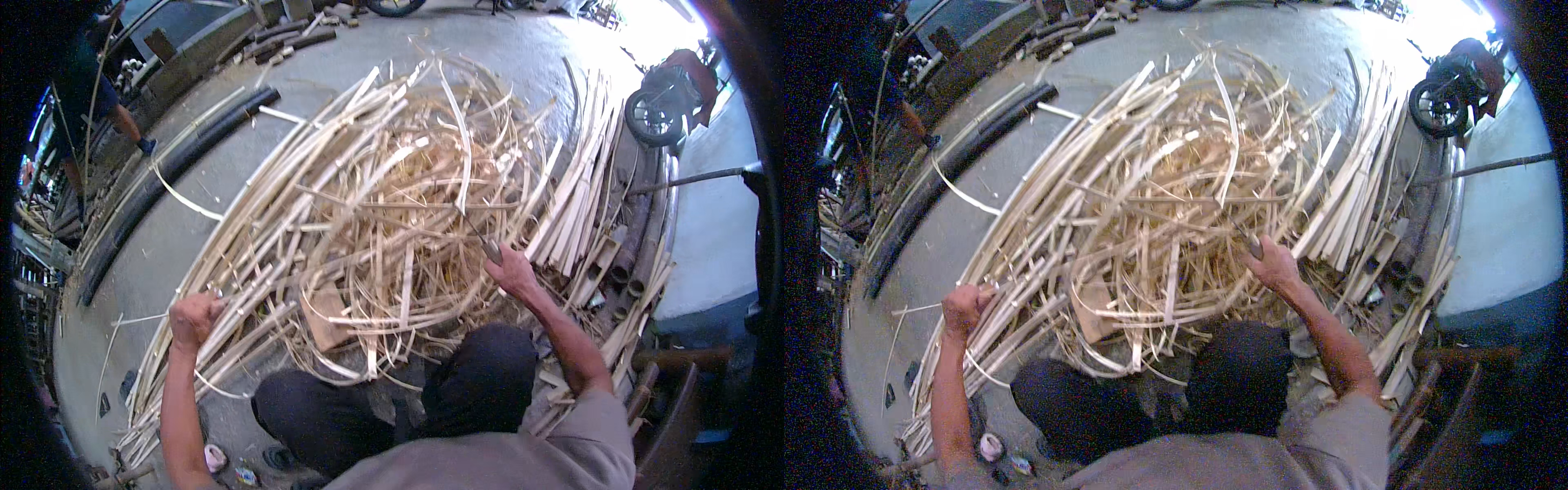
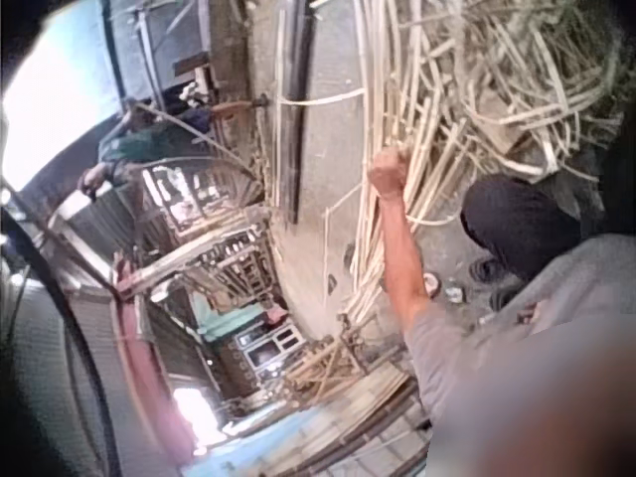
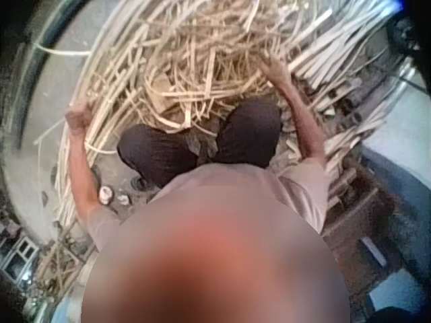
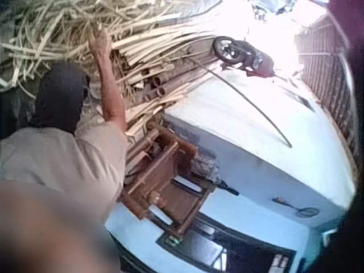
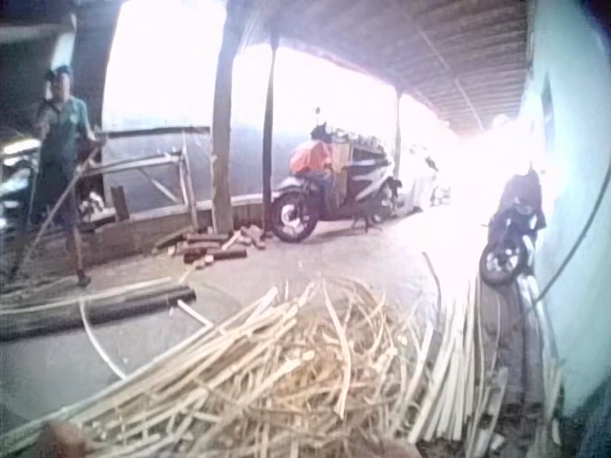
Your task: The person sits on the floor and uses a curved knife to split long bamboo strips into thinner pieces. They repeatedly hold a strip, draw the knife along its length to peel off a thin layer, and drop the finished pieces onto a growing pile.
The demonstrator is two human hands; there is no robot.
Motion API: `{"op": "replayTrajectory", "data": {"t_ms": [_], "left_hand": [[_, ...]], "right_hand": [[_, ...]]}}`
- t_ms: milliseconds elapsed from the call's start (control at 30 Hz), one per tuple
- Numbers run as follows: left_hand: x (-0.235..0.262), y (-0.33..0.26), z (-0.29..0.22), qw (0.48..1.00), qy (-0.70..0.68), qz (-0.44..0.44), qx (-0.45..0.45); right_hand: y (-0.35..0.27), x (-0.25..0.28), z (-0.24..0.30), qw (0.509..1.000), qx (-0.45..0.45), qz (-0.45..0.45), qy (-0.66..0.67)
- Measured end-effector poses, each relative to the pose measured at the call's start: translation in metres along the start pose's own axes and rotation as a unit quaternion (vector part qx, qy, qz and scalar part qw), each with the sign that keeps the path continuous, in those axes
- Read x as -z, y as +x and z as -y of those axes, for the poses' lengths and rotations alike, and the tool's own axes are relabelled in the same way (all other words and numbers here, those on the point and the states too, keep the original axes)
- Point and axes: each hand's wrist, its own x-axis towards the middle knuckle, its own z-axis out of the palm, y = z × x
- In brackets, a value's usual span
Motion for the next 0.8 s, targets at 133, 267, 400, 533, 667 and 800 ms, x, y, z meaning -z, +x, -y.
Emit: {"op": "replayTrajectory", "data": {"t_ms": [133, 267, 400, 533, 667, 800], "left_hand": [[-0.024, 0.006, -0.009, 0.999, 0.036, 0.019, 0.001], [-0.032, 0.023, -0.021, 0.998, 0.042, 0.034, -0.013], [-0.009, 0.009, -0.014, 0.999, 0.024, -0.019, -0.010], [0.039, -0.053, 0.016, 0.995, 0.090, 0.012, 0.030], [0.030, -0.099, 0.029, 0.984, 0.046, -0.003, 0.174], [-0.050, -0.055, -0.019, 0.947, -0.102, 0.025, 0.305]], "right_hand": [[0.001, -0.010, 0.017, 0.966, -0.069, 0.085, 0.235], [-0.002, 0.024, 0.086, 0.986, 0.152, 0.010, 0.071], [0.016, 0.031, 0.097, 0.920, 0.378, -0.069, 0.076], [0.020, 0.028, 0.020, 0.990, 0.059, 0.081, -0.096], [-0.031, -0.016, -0.026, 0.992, -0.035, 0.076, 0.089], [-0.079, -0.072, -0.013, 0.969, 0.024, 0.079, 0.235]]}}
